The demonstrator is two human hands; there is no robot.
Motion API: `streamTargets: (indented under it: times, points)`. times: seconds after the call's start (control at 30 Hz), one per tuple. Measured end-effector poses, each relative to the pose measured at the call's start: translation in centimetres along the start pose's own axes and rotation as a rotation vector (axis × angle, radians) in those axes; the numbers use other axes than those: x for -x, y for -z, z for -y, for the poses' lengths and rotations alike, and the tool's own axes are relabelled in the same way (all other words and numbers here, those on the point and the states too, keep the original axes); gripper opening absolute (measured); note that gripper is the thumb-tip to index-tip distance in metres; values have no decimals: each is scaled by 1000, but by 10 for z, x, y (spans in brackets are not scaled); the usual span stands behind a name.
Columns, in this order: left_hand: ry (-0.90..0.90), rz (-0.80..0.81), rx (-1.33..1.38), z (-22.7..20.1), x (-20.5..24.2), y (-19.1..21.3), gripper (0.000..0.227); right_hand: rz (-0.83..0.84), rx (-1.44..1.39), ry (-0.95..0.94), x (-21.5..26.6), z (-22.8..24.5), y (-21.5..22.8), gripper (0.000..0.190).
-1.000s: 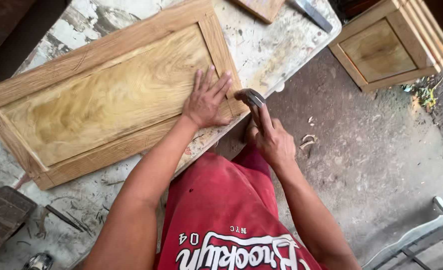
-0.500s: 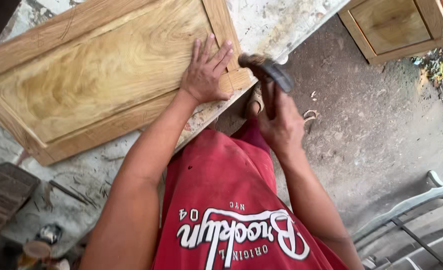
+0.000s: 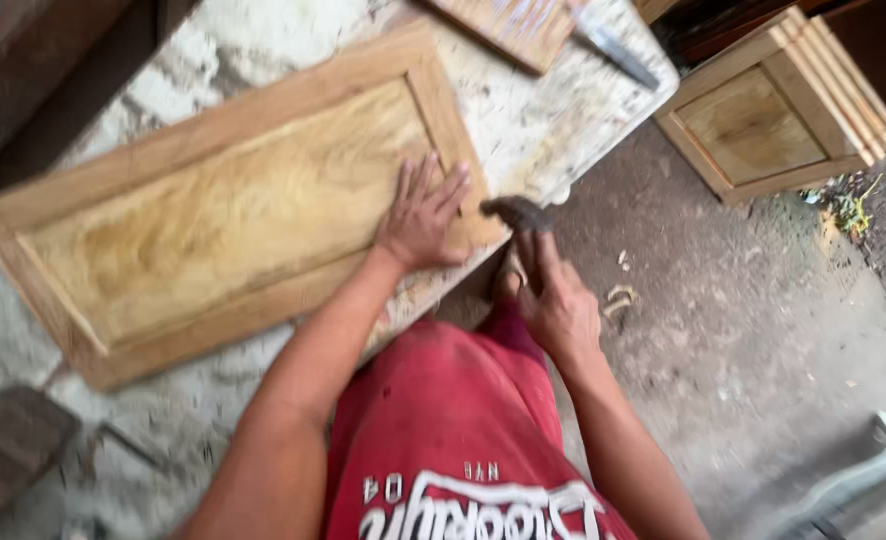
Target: The person assembles a wooden cabinet door by joining frame pieces and a central panel on a workbench. They use a hammer to drive nails into the joints, repeatedly repositioning and tapping the wood to secure the assembly.
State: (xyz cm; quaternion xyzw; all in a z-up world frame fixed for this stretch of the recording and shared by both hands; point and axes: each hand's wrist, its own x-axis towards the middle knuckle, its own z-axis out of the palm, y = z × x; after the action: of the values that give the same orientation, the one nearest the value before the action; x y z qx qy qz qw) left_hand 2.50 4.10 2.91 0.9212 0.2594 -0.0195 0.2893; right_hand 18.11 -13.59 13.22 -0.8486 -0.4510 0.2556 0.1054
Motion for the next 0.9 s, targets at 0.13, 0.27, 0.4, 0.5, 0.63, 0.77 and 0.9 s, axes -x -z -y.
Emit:
streamTargets:
  times: [0.13, 0.27, 0.4, 0.5, 0.63, 0.77, 0.9]
  points:
    - [-68, -42, -9, -17, 40, -37, 118, -6, 41, 31, 49, -20, -5, 80]
    - [-53, -56, -42, 19, -8, -17, 122, -73, -91, 119, -9, -21, -2, 91]
    - [-42, -96, -43, -25, 39, -40, 115, 105, -89, -265, 36, -36, 34, 89]
    - [66, 192, -23, 0, 10, -22, 128, 49, -206, -96, -18, -41, 41, 90]
    - [57, 186, -113, -10, 17, -27, 131, 302, -341, -308, -52, -66, 47, 84]
    - [169, 197, -150, -26, 11, -10, 131, 501, -363, -117, -119, -81, 51, 85]
    - [476, 389, 34, -68, 8, 3, 124, 735, -344, -64, -167, -104, 54, 83]
